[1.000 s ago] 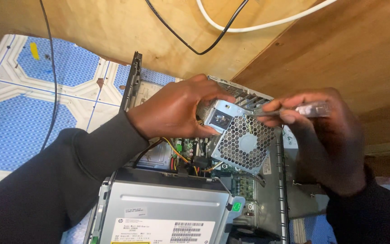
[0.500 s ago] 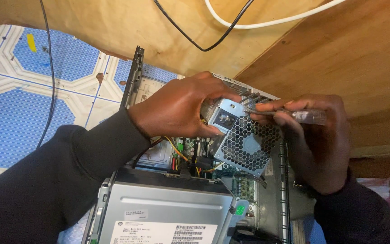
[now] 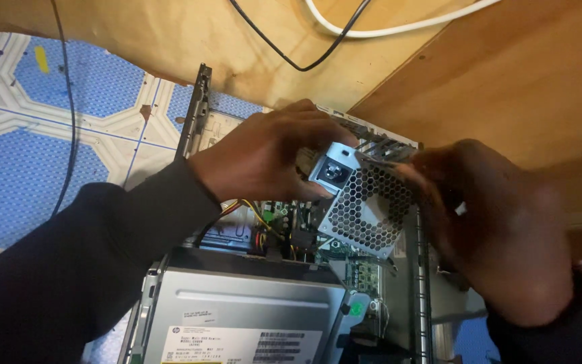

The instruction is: Repairing or assembling a desktop computer, specifically handling the power supply unit.

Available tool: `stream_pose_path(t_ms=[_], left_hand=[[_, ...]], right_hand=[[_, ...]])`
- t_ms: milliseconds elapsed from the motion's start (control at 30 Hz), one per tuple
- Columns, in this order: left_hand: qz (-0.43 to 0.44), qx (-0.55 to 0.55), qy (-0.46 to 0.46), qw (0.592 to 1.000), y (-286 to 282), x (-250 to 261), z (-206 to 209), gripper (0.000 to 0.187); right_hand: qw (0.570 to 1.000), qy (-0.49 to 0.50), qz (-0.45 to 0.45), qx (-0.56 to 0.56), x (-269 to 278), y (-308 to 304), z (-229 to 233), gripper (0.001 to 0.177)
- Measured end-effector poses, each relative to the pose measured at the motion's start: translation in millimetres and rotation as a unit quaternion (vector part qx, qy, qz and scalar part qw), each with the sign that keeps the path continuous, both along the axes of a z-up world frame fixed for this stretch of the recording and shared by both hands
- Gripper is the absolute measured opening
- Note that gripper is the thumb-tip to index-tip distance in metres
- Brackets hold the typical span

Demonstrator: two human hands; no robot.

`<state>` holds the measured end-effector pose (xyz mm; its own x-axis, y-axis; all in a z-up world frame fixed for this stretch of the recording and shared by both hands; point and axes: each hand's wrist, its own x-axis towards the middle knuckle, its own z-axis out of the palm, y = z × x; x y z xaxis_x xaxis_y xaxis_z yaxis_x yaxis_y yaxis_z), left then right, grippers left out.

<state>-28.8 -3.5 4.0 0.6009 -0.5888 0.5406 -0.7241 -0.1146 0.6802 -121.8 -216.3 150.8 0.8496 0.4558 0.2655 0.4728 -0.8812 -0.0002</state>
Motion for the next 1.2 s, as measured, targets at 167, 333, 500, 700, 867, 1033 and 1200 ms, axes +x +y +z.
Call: stream_pose_path(t_ms=[167,333,500,700,867,1033,1200], left_hand=[[-0.001,-0.031,-0.027,0.999,-2,3,-4,0.071],[-0.032,-0.052,-0.025,0.998,-5,4,-12,0.071],[-0.075,-0.121,-0.044,0.989,-6,9,-19,0.067],[-0.057,-0.076,-0.085,0.992,-13,14,-24,0.068],[-0.053,-0.081,-0.117,0.988,-11,15,-23,0.071],[-0.045,-0.068,-0.116,0.990,-9,11,-15,0.069],[-0.042,-0.027,-0.056,0.997,-8,8,-9,0.072]], right_hand=[[0.992,0.030,-0.054,-0.112,1,0,8,0.025],[0.986,0.061,0.026,-0.153,8,-2,17,0.024],[0.949,0.193,-0.068,-0.239,27,5,30,0.024],[0.928,0.133,0.159,-0.310,46,-25,31,0.038],[0.943,0.129,0.103,-0.287,36,-12,35,0.035],[0.931,0.069,-0.055,-0.354,16,8,40,0.042],[0.933,0.085,-0.061,-0.346,14,0,41,0.035]])
